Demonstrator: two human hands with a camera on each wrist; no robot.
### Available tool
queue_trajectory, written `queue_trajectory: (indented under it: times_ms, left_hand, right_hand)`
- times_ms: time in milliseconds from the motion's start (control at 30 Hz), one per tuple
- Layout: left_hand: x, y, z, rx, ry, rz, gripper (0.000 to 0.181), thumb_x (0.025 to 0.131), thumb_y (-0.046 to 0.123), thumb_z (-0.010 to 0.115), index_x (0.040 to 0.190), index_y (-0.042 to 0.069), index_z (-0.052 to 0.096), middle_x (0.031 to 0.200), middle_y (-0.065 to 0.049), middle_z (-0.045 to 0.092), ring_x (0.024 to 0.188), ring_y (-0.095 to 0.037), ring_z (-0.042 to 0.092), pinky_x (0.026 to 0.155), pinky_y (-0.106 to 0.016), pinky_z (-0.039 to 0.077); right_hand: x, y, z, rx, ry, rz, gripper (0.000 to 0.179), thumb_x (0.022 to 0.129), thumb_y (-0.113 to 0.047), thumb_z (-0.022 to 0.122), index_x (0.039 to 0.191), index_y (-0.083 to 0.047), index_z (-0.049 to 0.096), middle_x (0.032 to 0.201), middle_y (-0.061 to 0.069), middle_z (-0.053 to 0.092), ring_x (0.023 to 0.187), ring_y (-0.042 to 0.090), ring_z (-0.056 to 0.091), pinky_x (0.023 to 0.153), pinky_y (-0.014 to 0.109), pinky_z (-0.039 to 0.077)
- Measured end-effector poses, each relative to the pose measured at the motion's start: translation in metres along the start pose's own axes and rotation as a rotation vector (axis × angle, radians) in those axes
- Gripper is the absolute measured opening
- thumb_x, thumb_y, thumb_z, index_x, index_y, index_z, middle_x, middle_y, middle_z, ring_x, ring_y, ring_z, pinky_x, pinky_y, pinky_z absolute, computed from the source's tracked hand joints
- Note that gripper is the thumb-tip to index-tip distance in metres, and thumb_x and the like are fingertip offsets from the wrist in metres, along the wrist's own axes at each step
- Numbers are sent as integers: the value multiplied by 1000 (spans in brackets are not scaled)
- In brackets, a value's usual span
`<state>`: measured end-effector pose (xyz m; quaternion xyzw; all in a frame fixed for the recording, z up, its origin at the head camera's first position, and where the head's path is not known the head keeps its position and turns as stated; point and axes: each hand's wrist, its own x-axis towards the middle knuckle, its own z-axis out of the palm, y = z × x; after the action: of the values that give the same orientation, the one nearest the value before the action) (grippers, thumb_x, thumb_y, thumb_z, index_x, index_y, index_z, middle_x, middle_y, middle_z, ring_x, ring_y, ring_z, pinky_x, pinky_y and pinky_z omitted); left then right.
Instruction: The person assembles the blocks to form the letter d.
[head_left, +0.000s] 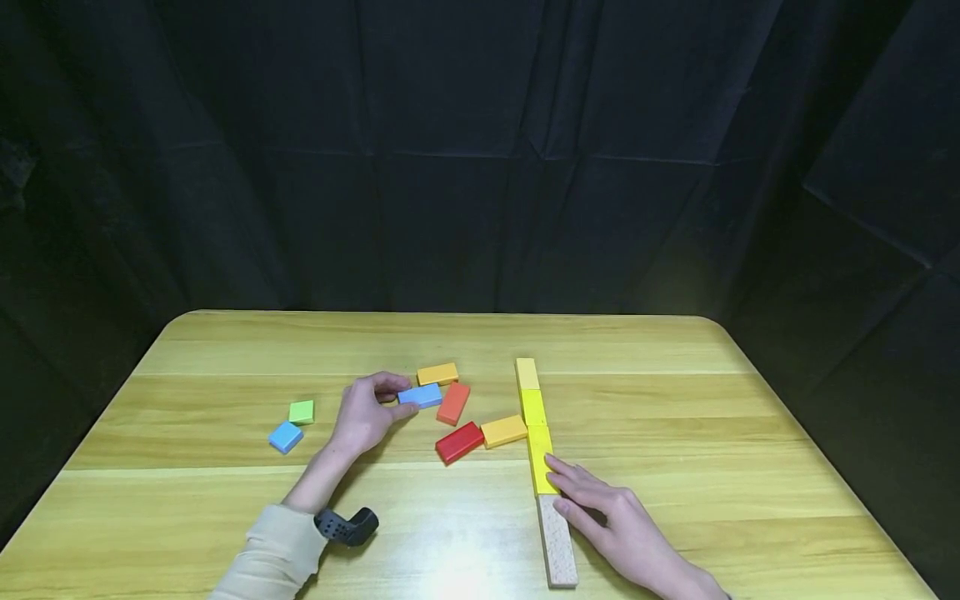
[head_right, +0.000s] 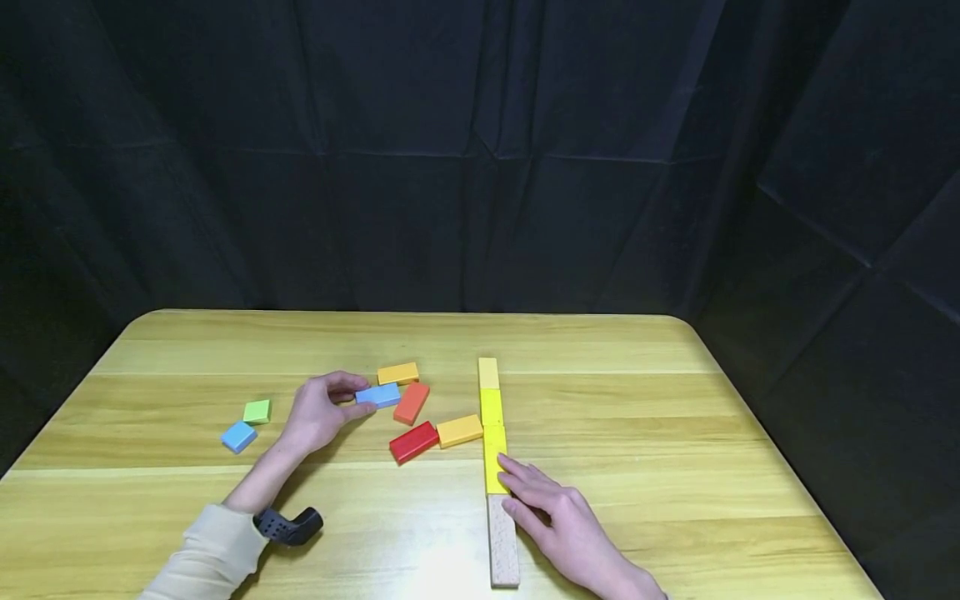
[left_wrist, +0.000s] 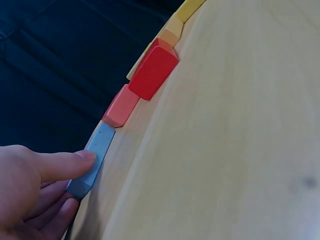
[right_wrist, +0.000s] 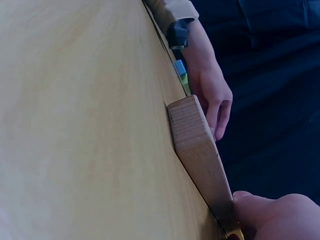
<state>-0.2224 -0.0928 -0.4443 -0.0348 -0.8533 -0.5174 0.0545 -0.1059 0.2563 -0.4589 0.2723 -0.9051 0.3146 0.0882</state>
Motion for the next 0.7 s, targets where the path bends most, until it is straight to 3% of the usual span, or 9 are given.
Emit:
queue_trajectory:
  times_ms: [267,533,700]
  left_hand:
    - [-13,2,-6,30,20,27,30,78,8,85,105,4,74,103,-9,74,95,-23,69,88,-39,58]
    - [-28,9,-11,49,21,42,29,77,11,86,104,7,75,100,-6,75,92,-21,70,84,-37,59]
    - [-38,12,-15,54,31,33,30,77,12,86,104,8,75,100,-5,75,92,-21,71,84,-37,59]
  right_hand:
    - [-1,-1,0,-7,7,0,34,99,-23,63,131,-11,66,147,-5,54,133,24,53,109,20,36]
    - [0,0,0,-18,-3,23,35,100,-26,62,132,-13,66,147,-7,53,133,21,53,107,30,43]
    - [0,0,0,-5,-3,15,35,100,-25,62,132,-12,66,147,-6,53,133,21,53,108,22,39]
